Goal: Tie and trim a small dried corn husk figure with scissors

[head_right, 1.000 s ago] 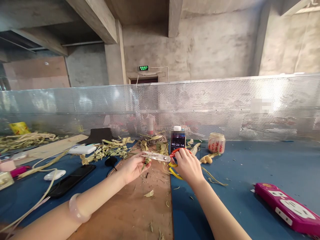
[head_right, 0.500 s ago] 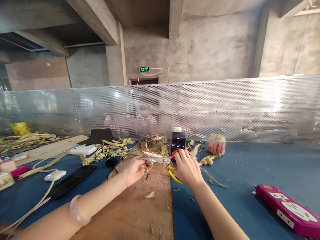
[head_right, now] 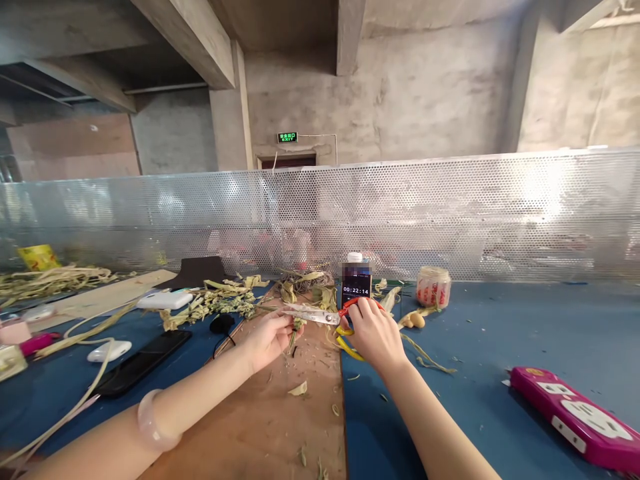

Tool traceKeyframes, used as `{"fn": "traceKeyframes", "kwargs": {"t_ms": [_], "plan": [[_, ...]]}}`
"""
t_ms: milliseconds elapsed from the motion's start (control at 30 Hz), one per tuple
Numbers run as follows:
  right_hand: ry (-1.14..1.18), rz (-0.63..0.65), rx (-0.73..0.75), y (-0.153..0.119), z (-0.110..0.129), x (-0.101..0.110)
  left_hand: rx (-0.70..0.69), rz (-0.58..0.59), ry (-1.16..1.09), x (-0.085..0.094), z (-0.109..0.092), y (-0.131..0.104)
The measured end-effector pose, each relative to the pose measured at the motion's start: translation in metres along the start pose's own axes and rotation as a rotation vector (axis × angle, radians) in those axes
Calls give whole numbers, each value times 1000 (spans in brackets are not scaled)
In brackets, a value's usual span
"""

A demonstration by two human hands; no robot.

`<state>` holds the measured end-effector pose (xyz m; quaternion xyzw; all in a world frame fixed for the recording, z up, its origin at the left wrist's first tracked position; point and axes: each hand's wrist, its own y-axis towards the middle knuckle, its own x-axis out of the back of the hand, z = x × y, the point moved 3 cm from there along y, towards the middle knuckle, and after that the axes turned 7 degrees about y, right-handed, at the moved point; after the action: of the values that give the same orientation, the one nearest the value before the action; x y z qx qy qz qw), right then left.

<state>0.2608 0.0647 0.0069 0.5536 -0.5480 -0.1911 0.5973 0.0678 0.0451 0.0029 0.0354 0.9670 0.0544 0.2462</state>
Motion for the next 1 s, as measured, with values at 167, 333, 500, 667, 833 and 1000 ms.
{"fn": "traceKeyframes", "kwargs": {"t_ms": [167,333,500,667,833,1000], "plan": [[13,2,-57,1,2,0,11,16,-22,-1,-2,-1],[82,14,-208,-1,-2,-1,26,41,1,-6,-6,-5],[162,8,-414,-4,-12,-4,10,-29,36,-1,-7,-3],[219,51,-523,-3,-17,-6,-105,-70,192,7,-8,1],[325,109,-555,-3,-17,-9,-218,-57,410,3,-10,-5],[582,150,-596,-3,-18,-21,-283,-76,623,-9,-14,-18]]}}
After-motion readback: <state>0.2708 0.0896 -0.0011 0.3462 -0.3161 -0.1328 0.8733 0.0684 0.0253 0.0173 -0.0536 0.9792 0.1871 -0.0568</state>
